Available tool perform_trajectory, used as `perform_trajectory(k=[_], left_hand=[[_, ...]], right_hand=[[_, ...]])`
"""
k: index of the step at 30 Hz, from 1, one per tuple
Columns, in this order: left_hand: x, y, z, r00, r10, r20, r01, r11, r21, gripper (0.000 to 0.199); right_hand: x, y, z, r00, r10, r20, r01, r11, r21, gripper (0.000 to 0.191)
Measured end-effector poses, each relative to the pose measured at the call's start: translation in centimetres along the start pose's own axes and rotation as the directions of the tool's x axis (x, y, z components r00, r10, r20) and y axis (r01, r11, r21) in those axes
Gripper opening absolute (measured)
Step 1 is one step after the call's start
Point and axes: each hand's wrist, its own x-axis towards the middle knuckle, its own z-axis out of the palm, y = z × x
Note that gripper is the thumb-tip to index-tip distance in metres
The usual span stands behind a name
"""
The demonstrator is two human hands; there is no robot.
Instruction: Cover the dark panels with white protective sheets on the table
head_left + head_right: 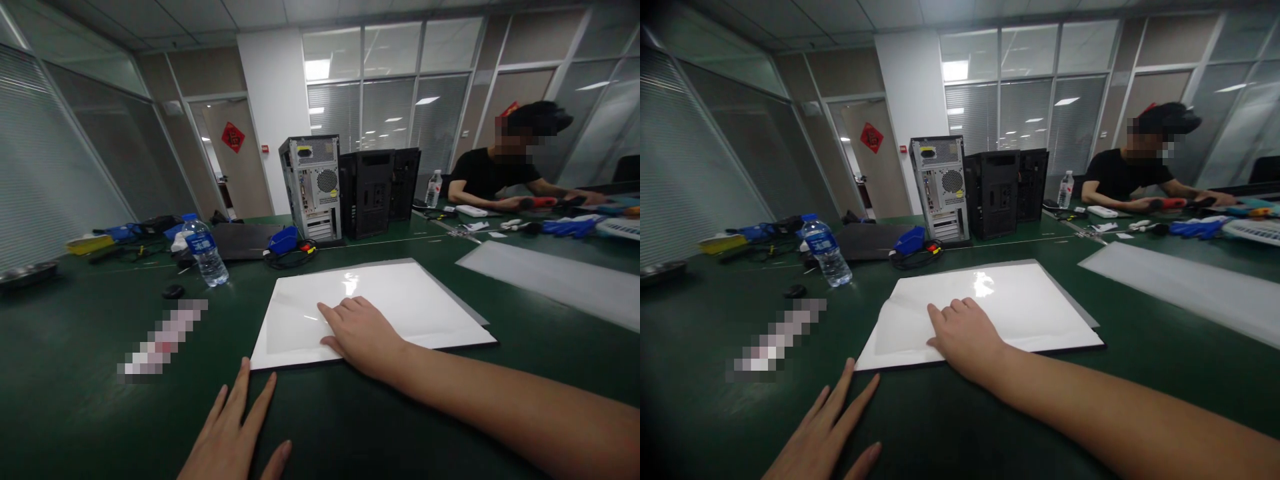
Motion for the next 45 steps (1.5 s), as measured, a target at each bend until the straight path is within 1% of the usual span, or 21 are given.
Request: perform_trajectory(k=[3, 5, 8, 10, 15, 20, 24, 29, 35, 39, 45], left_hand=[[0.0, 0.2, -0.1, 0.999, -0.029, 0.032, 0.029, 1.000, -0.005, 0.072], [0.1, 0.4, -0.3, 0.999, -0.034, 0.037, 0.034, 0.999, -0.001, 0.071], [0.1, 0.6, -0.6, 1.000, -0.004, 0.015, 0.004, 1.000, -0.002, 0.069], [0.0, 0.7, -0.7, 1.000, 0.013, 0.004, -0.013, 1.000, 0.003, 0.069], [-0.2, 0.6, -0.7, 1.000, 0.030, -0.002, -0.030, 0.999, 0.019, 0.070], [-0.2, 0.6, -0.5, 0.999, 0.044, -0.028, -0.044, 0.999, 0.025, 0.070], [-0.3, 0.5, -0.1, 0.999, 0.023, -0.045, -0.023, 1.000, 0.010, 0.071], [-0.6, 0.2, 0.2, 0.999, 0.006, -0.041, -0.006, 1.000, -0.011, 0.074], [-0.5, 0.3, 0.0, 1.000, -0.018, -0.022, 0.018, 1.000, -0.022, 0.073], [-0.4, 0.4, -0.2, 0.999, -0.031, 0.013, 0.031, 0.999, -0.020, 0.074], [-0.3, 0.5, -0.4, 1.000, -0.001, -0.008, 0.001, 1.000, -0.009, 0.074]], right_hand=[[0.0, -0.9, 0.2, 0.999, -0.008, 0.037, 0.006, 1.000, 0.030, 0.060], [-0.1, -1.5, 0.3, 0.999, 0.003, 0.053, -0.006, 0.998, 0.059, 0.053], [-0.3, -2.0, 0.3, 0.997, 0.024, 0.078, -0.031, 0.995, 0.096, 0.041], [-0.4, -2.2, 0.3, 0.995, 0.032, 0.095, -0.042, 0.994, 0.105, 0.039], [-0.3, -2.6, 0.3, 0.992, 0.055, 0.116, -0.067, 0.993, 0.098, 0.041], [-0.1, -3.1, 0.2, 0.990, 0.090, 0.110, -0.101, 0.990, 0.103, 0.044], [0.0, -3.6, 0.0, 0.985, 0.120, 0.125, -0.133, 0.986, 0.104, 0.046], [0.1, -4.1, 0.1, 0.980, 0.139, 0.145, -0.153, 0.984, 0.089, 0.051], [0.1, -4.3, 0.3, 0.981, 0.133, 0.144, -0.142, 0.988, 0.058, 0.056], [0.2, -4.4, 0.3, 0.982, 0.123, 0.145, -0.133, 0.989, 0.059, 0.055], [0.6, -4.6, 0.3, 0.985, 0.111, 0.135, -0.120, 0.991, 0.061, 0.054]])
